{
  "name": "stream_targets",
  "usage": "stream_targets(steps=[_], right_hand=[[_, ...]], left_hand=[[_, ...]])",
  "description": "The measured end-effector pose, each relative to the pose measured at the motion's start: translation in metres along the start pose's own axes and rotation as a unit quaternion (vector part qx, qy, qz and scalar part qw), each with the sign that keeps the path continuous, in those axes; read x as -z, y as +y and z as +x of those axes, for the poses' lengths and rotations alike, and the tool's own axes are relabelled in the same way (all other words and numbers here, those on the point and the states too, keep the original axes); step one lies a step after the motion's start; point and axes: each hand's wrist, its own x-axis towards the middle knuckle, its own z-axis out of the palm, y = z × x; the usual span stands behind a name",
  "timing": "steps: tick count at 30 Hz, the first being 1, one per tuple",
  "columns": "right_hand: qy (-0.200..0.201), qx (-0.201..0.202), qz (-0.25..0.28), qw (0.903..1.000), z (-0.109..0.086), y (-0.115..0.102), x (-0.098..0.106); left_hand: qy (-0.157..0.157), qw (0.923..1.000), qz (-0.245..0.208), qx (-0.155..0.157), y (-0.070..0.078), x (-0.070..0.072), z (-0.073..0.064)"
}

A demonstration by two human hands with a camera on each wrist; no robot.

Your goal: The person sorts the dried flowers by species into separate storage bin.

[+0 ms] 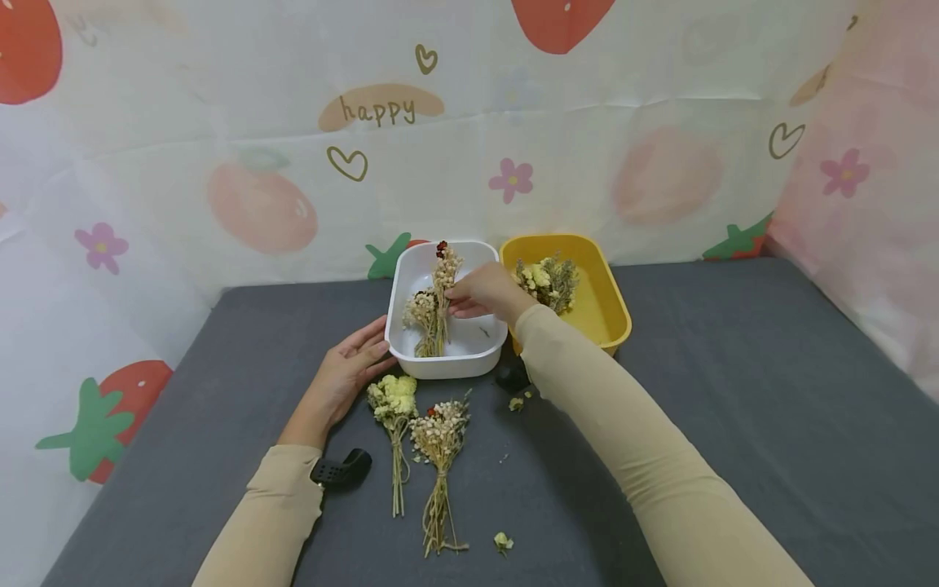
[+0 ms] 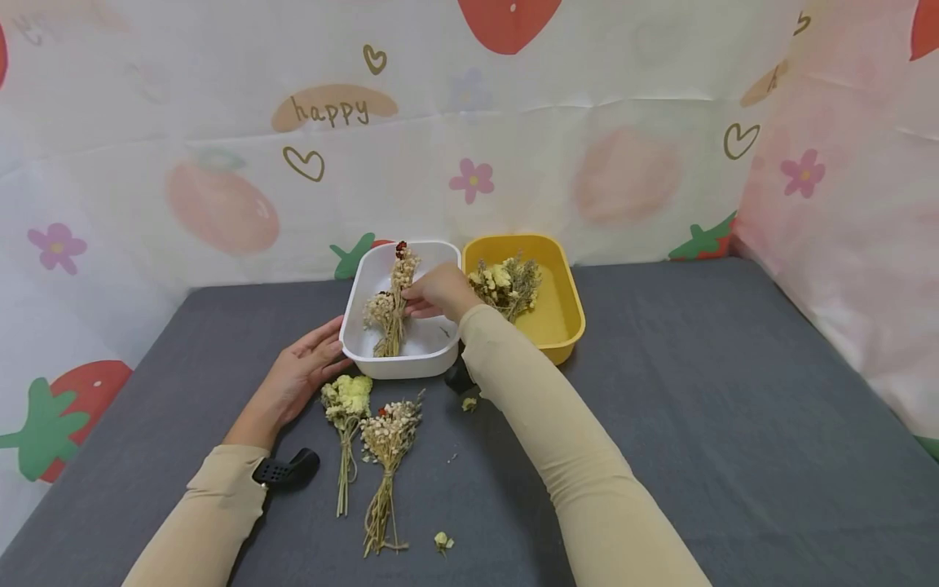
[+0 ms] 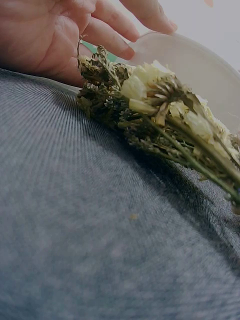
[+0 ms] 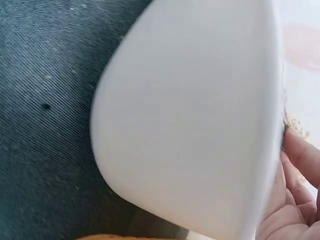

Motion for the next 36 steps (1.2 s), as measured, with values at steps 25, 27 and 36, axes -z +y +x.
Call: stream_targets(steps=[25, 27, 36], right_hand=[[0.106, 0.080, -0.147, 0.9802, -0.012, 0.018, -0.016], [0.110, 0.089, -0.163, 0.9765, -0.014, 0.020, -0.015], [0.110, 0.112, -0.224, 0.9619, -0.025, 0.020, -0.008]], left_hand=[[-0.001, 1.0000, -0.009, -0.003, -0.002, 0.000, 0.001], [0.000, 0.9999, -0.010, -0.001, -0.002, 0.000, 0.001], [-0.002, 1.0000, -0.004, -0.003, -0.001, 0.001, 0.001]])
